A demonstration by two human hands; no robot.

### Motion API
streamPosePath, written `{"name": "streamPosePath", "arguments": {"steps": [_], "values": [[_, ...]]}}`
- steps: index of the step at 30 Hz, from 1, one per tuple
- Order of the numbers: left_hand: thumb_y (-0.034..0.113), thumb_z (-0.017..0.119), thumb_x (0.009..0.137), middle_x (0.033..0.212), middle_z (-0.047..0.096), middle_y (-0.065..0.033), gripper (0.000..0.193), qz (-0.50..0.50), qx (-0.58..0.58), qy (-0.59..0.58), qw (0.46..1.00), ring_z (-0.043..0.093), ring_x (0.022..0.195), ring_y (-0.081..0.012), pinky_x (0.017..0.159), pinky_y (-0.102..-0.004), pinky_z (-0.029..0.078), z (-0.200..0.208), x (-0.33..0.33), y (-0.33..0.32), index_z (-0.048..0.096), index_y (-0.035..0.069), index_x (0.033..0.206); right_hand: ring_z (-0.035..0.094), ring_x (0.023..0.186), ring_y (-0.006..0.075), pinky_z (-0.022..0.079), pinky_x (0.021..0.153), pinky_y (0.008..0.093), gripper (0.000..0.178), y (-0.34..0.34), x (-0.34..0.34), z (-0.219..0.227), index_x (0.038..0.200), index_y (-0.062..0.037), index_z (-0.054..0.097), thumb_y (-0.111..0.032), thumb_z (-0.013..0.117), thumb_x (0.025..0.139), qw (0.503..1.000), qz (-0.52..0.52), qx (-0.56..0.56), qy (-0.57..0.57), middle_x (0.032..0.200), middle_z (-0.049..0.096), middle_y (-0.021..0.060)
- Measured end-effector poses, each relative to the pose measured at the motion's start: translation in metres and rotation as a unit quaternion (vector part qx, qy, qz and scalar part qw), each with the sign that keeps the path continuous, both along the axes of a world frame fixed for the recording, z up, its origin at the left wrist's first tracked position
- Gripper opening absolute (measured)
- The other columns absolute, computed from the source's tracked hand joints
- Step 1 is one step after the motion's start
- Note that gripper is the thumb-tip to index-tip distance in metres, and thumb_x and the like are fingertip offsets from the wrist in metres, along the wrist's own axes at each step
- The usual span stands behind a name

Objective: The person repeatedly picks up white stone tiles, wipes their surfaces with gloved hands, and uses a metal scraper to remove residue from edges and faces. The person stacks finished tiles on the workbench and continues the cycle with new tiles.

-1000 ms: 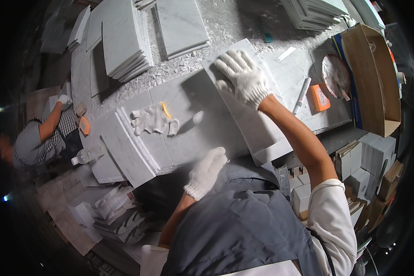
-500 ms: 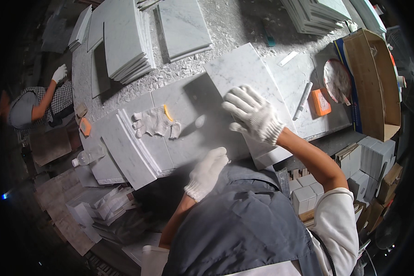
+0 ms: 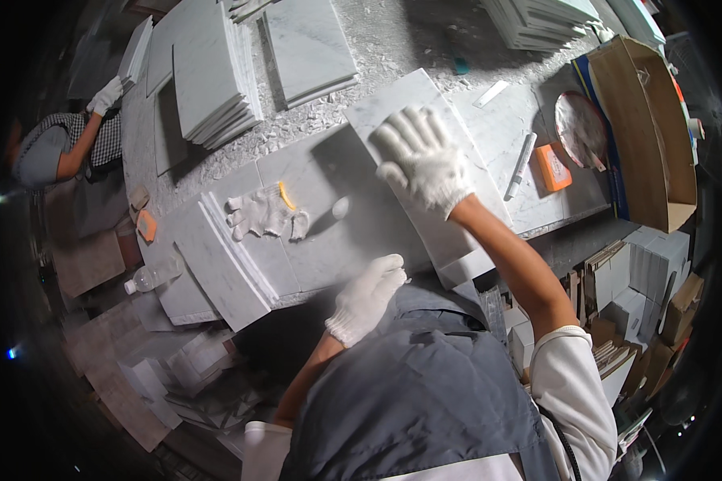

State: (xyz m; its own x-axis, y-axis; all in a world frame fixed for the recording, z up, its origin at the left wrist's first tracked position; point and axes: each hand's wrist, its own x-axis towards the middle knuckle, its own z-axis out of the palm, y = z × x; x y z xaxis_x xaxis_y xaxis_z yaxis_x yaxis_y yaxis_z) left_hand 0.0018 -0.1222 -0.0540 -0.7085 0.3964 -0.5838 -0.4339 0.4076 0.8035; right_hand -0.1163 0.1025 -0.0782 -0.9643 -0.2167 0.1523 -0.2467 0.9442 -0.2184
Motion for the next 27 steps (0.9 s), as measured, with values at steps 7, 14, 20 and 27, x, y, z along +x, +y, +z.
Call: {"name": "streamPosePath", "arguments": {"steps": [7, 14, 20, 27], "values": [[0.027, 0.063, 0.103, 0.126, 0.070, -0.0164, 0.039, -0.006, -0.025, -0.040, 0.999, 0.065, 0.120, -0.0248, 0.104, -0.0349, 0.049, -0.003, 0.002, -0.007, 0.061, 0.003, 0.133, 0.045, 0.141, 0.0310, 0.032, 0.122, 0.0469, 0.059, 0.003, 0.096, 0.014, 0.134, -0.0108, 0.057, -0.044, 0.066, 0.086, 0.991, 0.087, -0.100, -0.023, 0.143, 0.054, 0.0113], [0.021, 0.063, 0.102, 0.115, 0.069, -0.0171, 0.041, -0.016, -0.009, 0.001, 1.000, 0.070, 0.101, -0.0212, 0.088, -0.0337, 0.058, -0.010, -0.002, -0.004, 0.059, -0.007, 0.133, 0.057, 0.110, 0.0307, 0.048, 0.097, 0.0483, 0.040, 0.063, 0.172, 0.011, 0.112, -0.0144, 0.061, -0.037, 0.072, 0.081, 0.998, -0.058, -0.027, 0.013, 0.111, 0.058, 0.0087], [0.024, 0.060, 0.104, 0.123, 0.066, -0.0200, 0.049, 0.018, 0.026, -0.071, 0.997, 0.069, 0.107, -0.0244, 0.092, -0.0361, 0.058, -0.011, -0.010, 0.007, 0.050, -0.007, 0.141, 0.059, 0.131, 0.0282, 0.040, 0.115, 0.0370, 0.043, 0.103, 0.220, -0.034, 0.145, -0.0005, 0.056, -0.019, 0.057, 0.106, 0.883, -0.401, -0.239, 0.041, 0.143, 0.062, 0.0166], [0.025, 0.056, 0.105, 0.121, 0.063, -0.0173, 0.051, 0.057, 0.065, -0.132, 0.987, 0.068, 0.106, -0.0238, 0.090, -0.0355, 0.058, -0.015, -0.026, 0.034, 0.046, -0.006, 0.144, 0.061, 0.129, 0.0243, 0.043, 0.112, 0.0358, 0.037, 0.074, 0.206, -0.038, 0.136, 0.0002, 0.065, -0.015, 0.063, 0.102, 0.836, -0.332, -0.432, 0.057, 0.136, 0.067, 0.0143]]}}
